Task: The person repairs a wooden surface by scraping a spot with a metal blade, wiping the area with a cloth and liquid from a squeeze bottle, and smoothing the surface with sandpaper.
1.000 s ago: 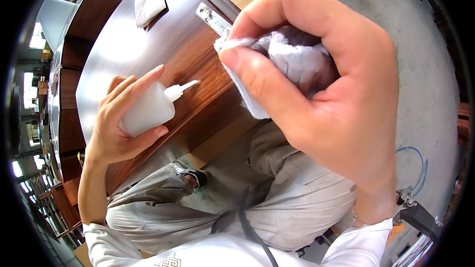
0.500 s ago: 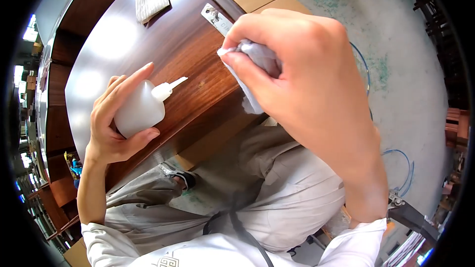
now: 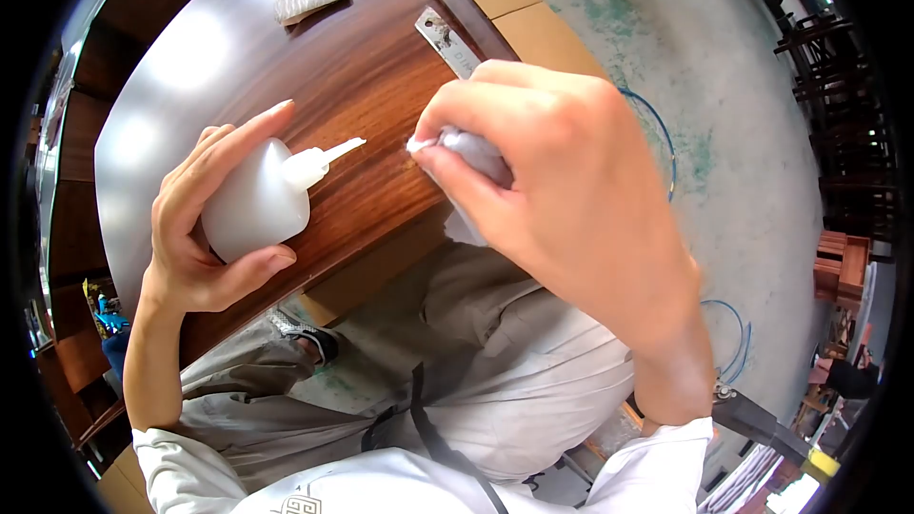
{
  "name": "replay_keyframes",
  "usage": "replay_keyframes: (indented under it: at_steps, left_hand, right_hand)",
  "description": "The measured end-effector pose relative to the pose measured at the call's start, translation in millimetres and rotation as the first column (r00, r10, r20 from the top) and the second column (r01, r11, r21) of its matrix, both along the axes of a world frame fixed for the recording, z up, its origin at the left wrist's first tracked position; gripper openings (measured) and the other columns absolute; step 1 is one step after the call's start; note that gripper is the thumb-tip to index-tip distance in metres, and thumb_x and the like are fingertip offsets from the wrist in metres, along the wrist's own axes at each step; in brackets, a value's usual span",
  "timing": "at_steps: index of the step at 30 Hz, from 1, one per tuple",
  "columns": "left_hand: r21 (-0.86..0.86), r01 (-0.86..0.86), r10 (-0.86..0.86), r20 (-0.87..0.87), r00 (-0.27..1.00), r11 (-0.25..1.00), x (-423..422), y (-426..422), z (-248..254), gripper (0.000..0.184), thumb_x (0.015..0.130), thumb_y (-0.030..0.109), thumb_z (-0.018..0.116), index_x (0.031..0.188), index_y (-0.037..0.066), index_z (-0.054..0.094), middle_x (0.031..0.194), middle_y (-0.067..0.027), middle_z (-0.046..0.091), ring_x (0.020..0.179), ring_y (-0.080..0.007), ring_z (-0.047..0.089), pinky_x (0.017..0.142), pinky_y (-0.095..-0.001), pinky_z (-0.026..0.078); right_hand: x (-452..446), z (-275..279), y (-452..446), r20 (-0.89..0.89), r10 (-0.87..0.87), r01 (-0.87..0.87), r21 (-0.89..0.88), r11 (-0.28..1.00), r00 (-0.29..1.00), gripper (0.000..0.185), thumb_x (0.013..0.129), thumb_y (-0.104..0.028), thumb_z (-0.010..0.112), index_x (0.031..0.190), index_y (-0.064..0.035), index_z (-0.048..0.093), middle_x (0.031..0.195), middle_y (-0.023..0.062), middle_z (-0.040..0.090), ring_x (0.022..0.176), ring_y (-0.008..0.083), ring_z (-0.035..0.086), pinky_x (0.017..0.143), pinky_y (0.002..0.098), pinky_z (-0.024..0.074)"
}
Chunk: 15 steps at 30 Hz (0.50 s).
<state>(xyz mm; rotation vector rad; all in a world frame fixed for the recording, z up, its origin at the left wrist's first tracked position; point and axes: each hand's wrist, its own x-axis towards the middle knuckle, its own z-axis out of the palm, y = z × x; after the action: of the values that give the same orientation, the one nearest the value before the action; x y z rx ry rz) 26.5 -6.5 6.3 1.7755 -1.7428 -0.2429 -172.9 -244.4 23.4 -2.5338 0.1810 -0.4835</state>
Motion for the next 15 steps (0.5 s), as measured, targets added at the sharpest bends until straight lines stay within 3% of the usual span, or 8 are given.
replay_keyframes:
  at_steps: [5,11,15]
  left_hand:
    - [-0.034,0.009,-0.009,-0.012,1.0,0.999,0.3,2.6,-1.0,0.091,0.075,0.031,0.092,0.148,-0.013,0.061,0.144,-0.0236,0.069,0.102,-0.027,0.067,0.093,-0.0381,0.053]
    - [-0.065,0.032,-0.033,-0.024,0.999,0.997,1.6,2.9,-2.5,0.09,0.074,0.028,0.092,0.148,-0.013,0.061,0.146,-0.0238,0.068,0.104,-0.0273,0.067,0.094,-0.0387,0.053]
    - [-0.092,0.043,-0.044,0.0,0.999,0.995,3.9,3.4,-4.9,0.089,0.074,0.027,0.091,0.148,-0.012,0.061,0.147,-0.0243,0.068,0.103,-0.0269,0.066,0.094,-0.0383,0.053]
  right_hand:
    - [1.9,-1.9,5.5,0.02,-0.015,0.014,0.047,0.999,1.0,0.011,0.089,-0.002,0.086,0.097,-0.0005,0.079,0.089,0.0087,0.076,0.077,0.0167,0.072,0.068,0.0292,0.0531]
    - [4.4,0.9,8.7,-0.086,0.041,-0.04,0.009,0.999,0.995,0.01,0.089,0.0,0.085,0.097,0.0,0.079,0.09,0.0086,0.076,0.08,0.018,0.072,0.07,0.0294,0.0545]
    - [5.7,-2.9,9.1,-0.024,0.036,-0.036,0.001,0.999,0.999,0.01,0.089,0.0,0.084,0.097,0.0004,0.078,0.091,0.0088,0.075,0.08,0.0188,0.072,0.071,0.0298,0.0549]
